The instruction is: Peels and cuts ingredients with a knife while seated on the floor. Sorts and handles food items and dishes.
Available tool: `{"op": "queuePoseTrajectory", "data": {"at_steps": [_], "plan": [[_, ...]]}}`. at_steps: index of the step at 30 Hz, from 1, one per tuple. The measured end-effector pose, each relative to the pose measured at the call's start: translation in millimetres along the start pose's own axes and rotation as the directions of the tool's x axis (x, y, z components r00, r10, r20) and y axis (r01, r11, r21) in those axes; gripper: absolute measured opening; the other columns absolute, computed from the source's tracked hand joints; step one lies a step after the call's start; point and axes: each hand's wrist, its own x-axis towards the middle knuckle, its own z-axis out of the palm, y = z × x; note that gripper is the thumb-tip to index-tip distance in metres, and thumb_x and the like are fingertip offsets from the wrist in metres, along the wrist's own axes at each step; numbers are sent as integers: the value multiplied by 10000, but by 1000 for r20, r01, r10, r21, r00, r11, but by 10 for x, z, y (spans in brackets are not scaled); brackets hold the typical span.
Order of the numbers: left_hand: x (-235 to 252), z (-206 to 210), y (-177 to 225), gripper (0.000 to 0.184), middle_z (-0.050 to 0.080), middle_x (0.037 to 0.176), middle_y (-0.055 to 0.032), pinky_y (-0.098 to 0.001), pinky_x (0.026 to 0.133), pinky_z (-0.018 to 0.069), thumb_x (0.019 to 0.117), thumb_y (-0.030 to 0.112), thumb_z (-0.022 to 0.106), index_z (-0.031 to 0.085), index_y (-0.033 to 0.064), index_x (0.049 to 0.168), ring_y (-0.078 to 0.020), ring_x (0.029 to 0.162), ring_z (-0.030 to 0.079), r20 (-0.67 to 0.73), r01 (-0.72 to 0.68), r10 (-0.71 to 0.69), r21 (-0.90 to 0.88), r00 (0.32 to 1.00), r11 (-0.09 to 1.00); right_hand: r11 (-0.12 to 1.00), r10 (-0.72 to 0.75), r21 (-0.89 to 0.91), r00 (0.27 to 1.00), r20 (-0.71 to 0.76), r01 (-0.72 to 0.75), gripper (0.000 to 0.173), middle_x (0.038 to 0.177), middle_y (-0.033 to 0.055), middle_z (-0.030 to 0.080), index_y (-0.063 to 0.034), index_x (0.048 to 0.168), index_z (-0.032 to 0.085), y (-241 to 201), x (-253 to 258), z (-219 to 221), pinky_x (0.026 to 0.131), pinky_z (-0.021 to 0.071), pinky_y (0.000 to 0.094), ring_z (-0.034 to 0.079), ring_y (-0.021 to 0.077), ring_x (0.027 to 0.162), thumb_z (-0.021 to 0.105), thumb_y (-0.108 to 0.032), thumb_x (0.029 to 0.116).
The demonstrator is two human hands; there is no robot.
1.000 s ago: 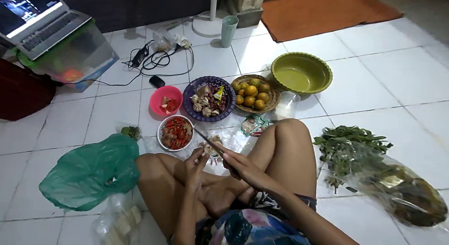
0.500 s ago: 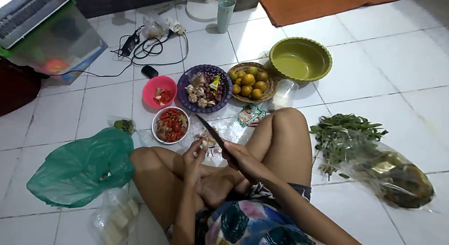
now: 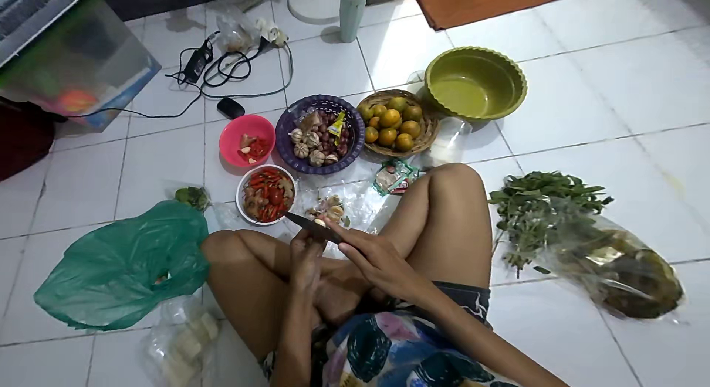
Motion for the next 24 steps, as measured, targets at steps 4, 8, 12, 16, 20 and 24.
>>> {"op": "queuePoseTrajectory", "data": {"at_steps": [4,8,12,16,20,24], "plan": [[24,-8,-10,326,698,757,93,-135,606,494,895,-143,462,697,83,901,50,619,580,8,-5,5,19,1000,1000,999,-31,-46,998,-46,29,480,808,120,643,-143,1486,558,38,2,18,593,488,398,583,229,643,382,-347,1088],[31,-20,-1,287,706,817,84,-122,606,476,922,-129,464,683,30,1018,58,626,561,34,0,-2,66,999,998,999,-31,-22,997,-76,29,471,777,98,613,-127,1449,598,84,8,37,589,475,368,553,199,631,375,-340,1091],[29,-32,-12,269,697,827,80,-115,592,460,931,-124,468,675,11,1038,66,617,539,41,-12,8,82,999,997,999,-3,40,999,-48,5,469,845,117,656,-125,1462,582,88,8,23,649,498,381,582,204,690,373,-328,1094],[19,-2,0,291,696,782,90,-129,612,489,913,-126,470,690,60,954,54,625,570,19,-10,9,57,1000,998,999,-16,27,1000,-25,17,489,858,116,663,-146,1505,534,65,-3,18,645,500,390,593,211,694,365,-355,1096],[28,-1,-1,292,701,786,89,-130,614,491,908,-125,467,690,55,964,49,624,575,19,-12,11,63,1000,998,1000,-29,-1,998,-60,29,481,785,102,627,-141,1476,570,79,-4,36,612,480,372,563,204,653,374,-354,1092],[21,-22,6,253,695,819,85,-113,585,451,925,-103,480,677,2,1044,72,612,531,41,-20,16,110,999,994,996,2,91,999,-38,1,473,863,106,664,-114,1459,583,119,5,28,680,501,354,584,175,707,374,-333,1095]]}}
